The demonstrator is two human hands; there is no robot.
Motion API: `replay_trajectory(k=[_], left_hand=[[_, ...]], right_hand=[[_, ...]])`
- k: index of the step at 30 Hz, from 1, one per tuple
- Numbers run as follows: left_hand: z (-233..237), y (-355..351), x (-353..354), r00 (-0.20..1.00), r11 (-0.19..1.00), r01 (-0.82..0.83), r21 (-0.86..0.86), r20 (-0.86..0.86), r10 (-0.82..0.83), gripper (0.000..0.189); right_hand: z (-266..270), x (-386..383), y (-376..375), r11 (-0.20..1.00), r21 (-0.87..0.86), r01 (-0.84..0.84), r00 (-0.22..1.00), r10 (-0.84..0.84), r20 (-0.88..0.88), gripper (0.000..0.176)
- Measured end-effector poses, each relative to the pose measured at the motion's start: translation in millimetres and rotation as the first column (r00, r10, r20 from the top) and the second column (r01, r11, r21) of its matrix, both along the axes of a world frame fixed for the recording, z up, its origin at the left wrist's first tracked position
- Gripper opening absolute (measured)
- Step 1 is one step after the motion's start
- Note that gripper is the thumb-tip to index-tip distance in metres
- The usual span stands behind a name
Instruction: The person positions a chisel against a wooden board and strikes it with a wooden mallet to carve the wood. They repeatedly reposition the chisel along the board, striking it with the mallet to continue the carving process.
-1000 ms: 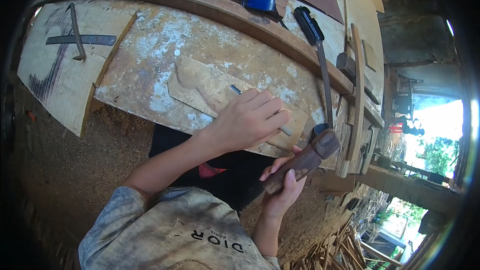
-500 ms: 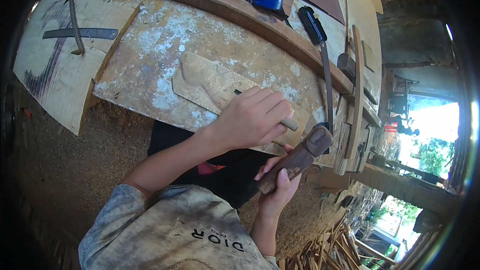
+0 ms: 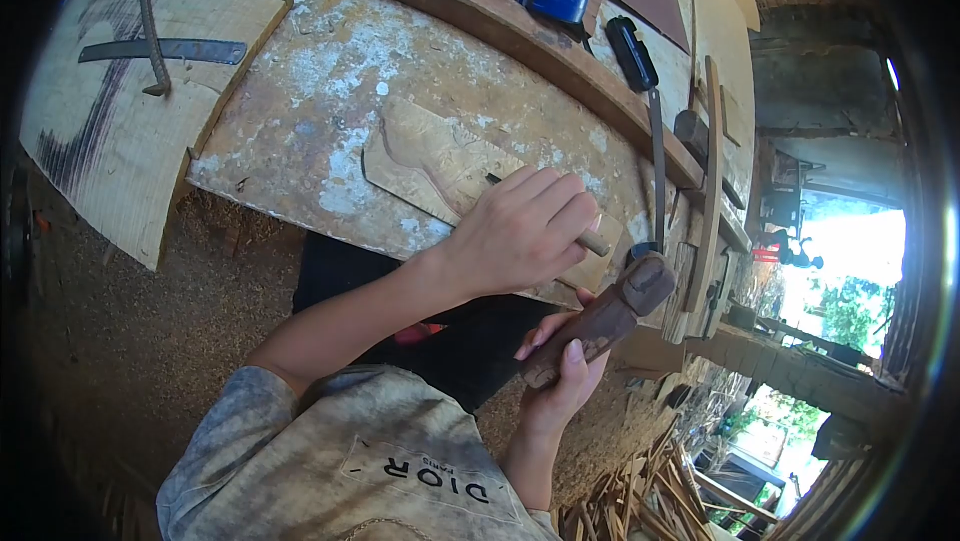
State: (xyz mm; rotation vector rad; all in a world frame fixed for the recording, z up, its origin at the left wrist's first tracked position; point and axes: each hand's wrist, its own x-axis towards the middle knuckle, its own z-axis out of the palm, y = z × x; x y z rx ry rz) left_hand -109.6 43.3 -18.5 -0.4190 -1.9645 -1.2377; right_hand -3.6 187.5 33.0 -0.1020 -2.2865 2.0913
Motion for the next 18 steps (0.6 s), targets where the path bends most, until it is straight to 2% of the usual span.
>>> replay_trajectory(k=[18], left_hand=[[-1.7,-3.4,1.9,1.000,1.000,-0.005,-0.008,-0.022,0.005,0.030]], right_hand=[[3.3,7.0,-6.9,1.000,0.021,-0.001,1.000,0.001,-0.008,0.071]])
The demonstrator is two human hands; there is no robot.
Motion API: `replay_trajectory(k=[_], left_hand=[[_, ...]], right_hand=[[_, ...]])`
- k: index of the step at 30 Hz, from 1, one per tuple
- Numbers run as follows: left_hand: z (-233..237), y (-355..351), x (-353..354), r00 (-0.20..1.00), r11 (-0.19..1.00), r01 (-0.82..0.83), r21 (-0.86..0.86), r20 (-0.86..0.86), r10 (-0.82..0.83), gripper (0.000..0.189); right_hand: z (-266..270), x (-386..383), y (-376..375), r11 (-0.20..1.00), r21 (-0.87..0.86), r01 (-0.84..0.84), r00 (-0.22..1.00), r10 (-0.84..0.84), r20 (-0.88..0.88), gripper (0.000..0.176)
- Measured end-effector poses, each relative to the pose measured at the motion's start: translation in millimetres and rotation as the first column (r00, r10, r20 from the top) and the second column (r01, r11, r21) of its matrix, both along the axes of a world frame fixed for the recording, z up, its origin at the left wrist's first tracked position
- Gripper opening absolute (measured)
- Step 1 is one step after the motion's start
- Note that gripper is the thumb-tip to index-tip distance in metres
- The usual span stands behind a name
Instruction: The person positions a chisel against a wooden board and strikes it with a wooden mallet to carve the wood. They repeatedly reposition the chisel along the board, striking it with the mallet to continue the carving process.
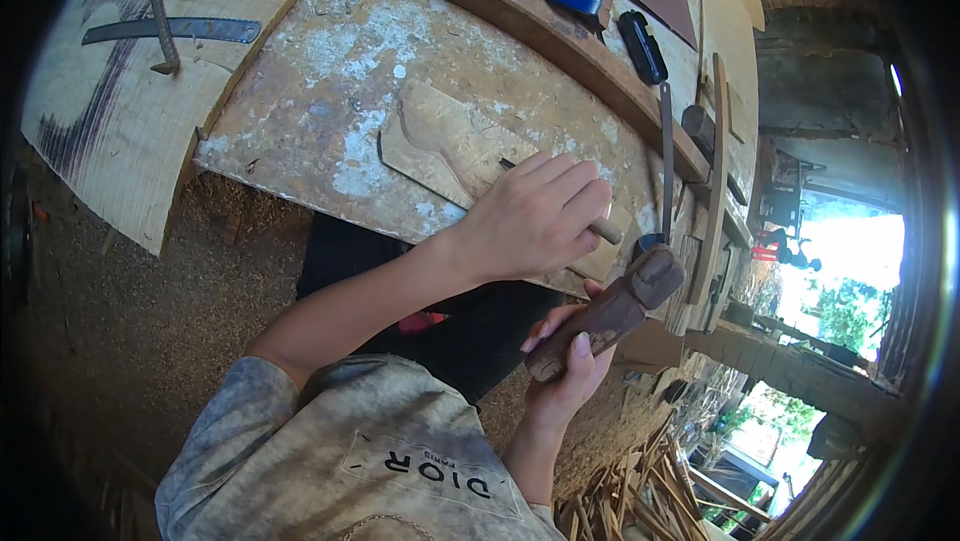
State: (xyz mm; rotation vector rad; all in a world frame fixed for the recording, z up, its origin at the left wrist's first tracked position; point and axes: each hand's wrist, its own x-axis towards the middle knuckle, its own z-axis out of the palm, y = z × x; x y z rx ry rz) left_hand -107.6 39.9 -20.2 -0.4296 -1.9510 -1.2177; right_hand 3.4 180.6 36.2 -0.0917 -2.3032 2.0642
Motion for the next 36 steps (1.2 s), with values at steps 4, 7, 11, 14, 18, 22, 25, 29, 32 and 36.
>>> replay_trajectory(k=[4,7,11,14,18,22,25,29,32,36], left_hand=[[-1,1,-1,1.000,1.000,0.008,0.015,-0.009,-0.007,0.030],[0,1,-1,1.000,1.000,0.013,0.023,-0.009,-0.012,0.030],[1,0,-1,0.999,0.997,0.031,0.071,0.010,-0.031,0.031],[2,-2,-2,0.998,0.994,0.051,0.100,0.036,-0.055,0.031],[5,-3,-2,0.995,0.991,0.093,0.100,0.026,-0.095,0.027],[5,-3,-1,0.990,0.996,0.084,0.014,0.115,-0.085,0.021],[8,-3,3,0.989,0.996,0.085,-0.031,0.127,-0.080,0.020],[5,1,6,0.959,0.990,0.125,0.062,0.249,-0.137,0.017],[11,2,4,0.978,0.995,0.094,0.025,0.184,-0.097,0.019],[10,1,7,0.970,0.996,0.076,0.043,0.230,-0.084,0.020]], right_hand=[[0,1,1,1.000,0.010,0.005,1.000,-0.005,0.008,0.072],[-1,1,2,1.000,-0.005,-0.006,1.000,0.006,0.006,0.071],[0,0,2,1.000,0.020,0.006,1.000,-0.006,0.013,0.076],[17,-8,2,0.998,0.057,0.008,0.998,-0.005,-0.066,0.083],[52,-23,-6,0.998,-0.017,0.058,0.941,-0.061,-0.332,0.098],[19,-23,3,0.997,0.072,-0.009,0.901,0.039,-0.432,0.082],[4,-24,6,0.746,0.658,-0.105,0.906,0.344,-0.246,0.075],[21,-15,5,0.874,0.483,-0.054,0.893,0.258,-0.367,0.075],[30,-13,6,0.917,0.392,0.077,0.838,0.153,-0.523,0.074],[23,-10,11,0.930,0.367,0.015,0.889,0.156,-0.431,0.071]])
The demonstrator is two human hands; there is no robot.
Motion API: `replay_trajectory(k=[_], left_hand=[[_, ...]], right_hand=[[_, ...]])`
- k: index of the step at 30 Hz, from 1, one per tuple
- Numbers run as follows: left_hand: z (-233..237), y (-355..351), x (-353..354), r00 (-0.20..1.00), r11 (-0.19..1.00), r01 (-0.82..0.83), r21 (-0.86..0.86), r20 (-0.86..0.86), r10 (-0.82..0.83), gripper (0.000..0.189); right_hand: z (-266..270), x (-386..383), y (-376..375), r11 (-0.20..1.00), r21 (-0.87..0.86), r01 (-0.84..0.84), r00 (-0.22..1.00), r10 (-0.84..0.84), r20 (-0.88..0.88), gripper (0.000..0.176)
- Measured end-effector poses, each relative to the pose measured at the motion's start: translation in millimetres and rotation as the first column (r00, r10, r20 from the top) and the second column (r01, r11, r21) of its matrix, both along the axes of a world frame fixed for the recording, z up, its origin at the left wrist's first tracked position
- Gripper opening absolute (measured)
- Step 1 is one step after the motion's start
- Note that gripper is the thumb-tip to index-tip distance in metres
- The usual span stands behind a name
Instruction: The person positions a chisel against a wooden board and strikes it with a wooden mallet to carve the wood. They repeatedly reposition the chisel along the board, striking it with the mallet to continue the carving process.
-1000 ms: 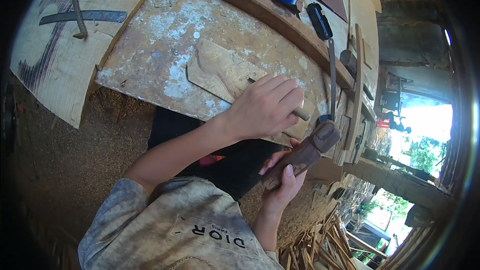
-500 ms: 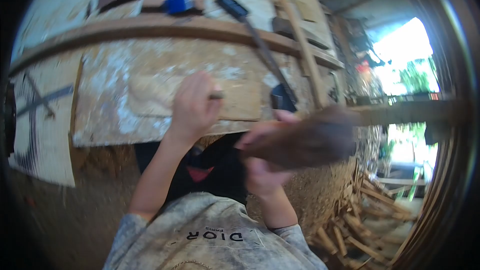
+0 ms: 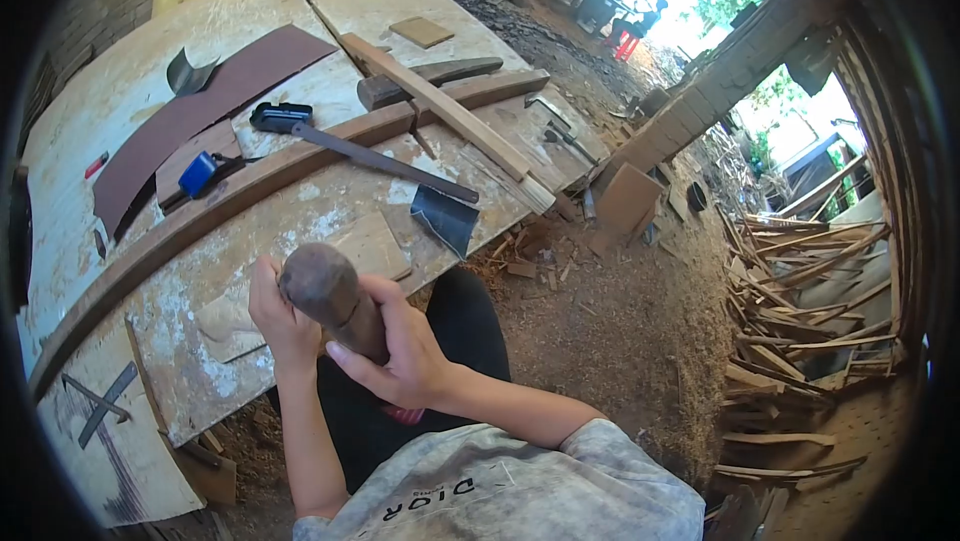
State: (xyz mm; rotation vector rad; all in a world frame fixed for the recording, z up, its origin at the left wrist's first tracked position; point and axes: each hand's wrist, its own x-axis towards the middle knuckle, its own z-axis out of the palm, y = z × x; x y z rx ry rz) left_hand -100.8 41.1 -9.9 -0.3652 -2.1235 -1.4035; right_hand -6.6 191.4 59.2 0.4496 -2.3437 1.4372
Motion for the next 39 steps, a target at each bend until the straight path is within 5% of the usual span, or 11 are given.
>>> replay_trajectory(k=[2,6,15,19,25,31,39], left_hand=[[-4,3,-3,0.999,1.000,-0.014,0.009,-0.050,0.014,0.026],[-8,2,-4,0.999,1.000,-0.001,0.015,-0.045,0.002,0.034],[-7,4,-4,1.000,0.999,-0.008,0.045,-0.014,0.008,0.041],[-4,4,-4,0.999,1.000,-0.003,0.022,-0.032,0.004,0.048],[-7,7,-4,1.000,0.997,-0.025,0.074,0.017,0.024,0.058],[-9,6,-5,0.999,1.000,-0.023,-0.019,-0.023,0.022,0.060],[-11,4,-5,1.000,1.000,-0.017,0.009,0.014,0.017,0.065]], right_hand=[[2,2,0,0.999,-0.016,-0.039,0.978,0.041,0.206,0.070],[0,-1,4,0.995,0.069,-0.068,0.984,0.055,0.170,0.070],[-7,-10,6,1.000,0.019,0.012,0.969,-0.007,-0.248,0.080],[-3,-6,9,0.970,0.212,-0.119,0.985,0.088,0.148,0.080],[7,-7,12,0.983,0.151,-0.106,0.993,0.112,-0.026,0.079],[-4,-6,10,0.955,0.272,-0.117,0.987,0.081,0.142,0.079],[2,-8,15,0.969,0.205,-0.140,0.981,0.107,0.164,0.079]])
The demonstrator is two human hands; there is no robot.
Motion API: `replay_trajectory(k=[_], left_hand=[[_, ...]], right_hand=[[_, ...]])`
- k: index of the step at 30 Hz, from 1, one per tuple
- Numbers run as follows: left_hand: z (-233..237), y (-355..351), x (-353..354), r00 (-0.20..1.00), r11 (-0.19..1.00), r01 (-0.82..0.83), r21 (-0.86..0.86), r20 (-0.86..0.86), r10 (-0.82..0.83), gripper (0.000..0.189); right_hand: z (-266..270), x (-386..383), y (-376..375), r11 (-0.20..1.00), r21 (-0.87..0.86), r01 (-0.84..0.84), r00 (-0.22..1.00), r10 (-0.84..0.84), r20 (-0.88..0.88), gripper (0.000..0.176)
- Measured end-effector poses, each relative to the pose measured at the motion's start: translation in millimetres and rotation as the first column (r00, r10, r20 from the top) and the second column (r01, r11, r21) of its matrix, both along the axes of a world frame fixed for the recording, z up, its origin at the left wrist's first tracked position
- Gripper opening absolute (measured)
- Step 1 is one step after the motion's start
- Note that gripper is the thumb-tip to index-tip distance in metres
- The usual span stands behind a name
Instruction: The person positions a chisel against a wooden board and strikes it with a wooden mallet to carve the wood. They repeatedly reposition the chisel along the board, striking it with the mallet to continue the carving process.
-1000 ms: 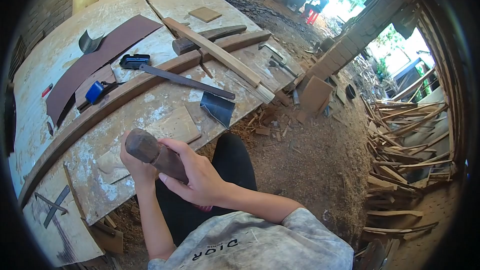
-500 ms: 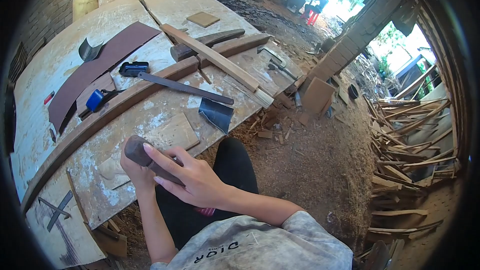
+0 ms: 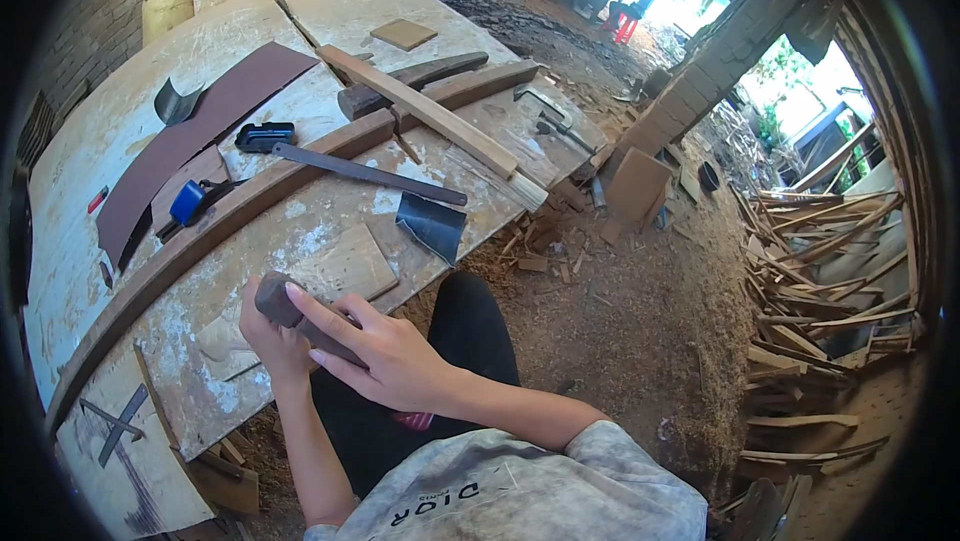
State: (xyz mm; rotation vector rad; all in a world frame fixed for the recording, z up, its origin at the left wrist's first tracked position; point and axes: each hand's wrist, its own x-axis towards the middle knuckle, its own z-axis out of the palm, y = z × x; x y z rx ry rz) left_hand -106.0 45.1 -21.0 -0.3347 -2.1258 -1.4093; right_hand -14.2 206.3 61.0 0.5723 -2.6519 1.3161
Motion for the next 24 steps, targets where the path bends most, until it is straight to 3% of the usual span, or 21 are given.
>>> replay_trajectory(k=[10,13,16,24], left_hand=[[4.2,1.6,1.1,1.000,1.000,0.001,-0.005,0.009,-0.001,0.060],[4.3,0.5,0.9,1.000,1.000,0.001,-0.007,-0.009,-0.001,0.059],[8.1,2.6,1.9,1.000,1.000,0.000,0.013,0.003,0.000,0.056],[6.4,0.6,1.3,1.000,1.000,0.016,0.002,-0.022,-0.016,0.047]], right_hand=[[-2.5,-0.4,0.1,0.999,-0.030,0.012,0.999,-0.011,0.037,0.080],[-1.0,-1.1,1.5,1.000,-0.005,0.000,1.000,0.000,0.009,0.081],[0.9,-1.7,-2.7,0.993,-0.113,0.027,0.994,-0.038,-0.100,0.081],[-2.0,-2.6,-4.6,0.990,-0.126,0.063,0.994,-0.074,-0.080,0.086]])
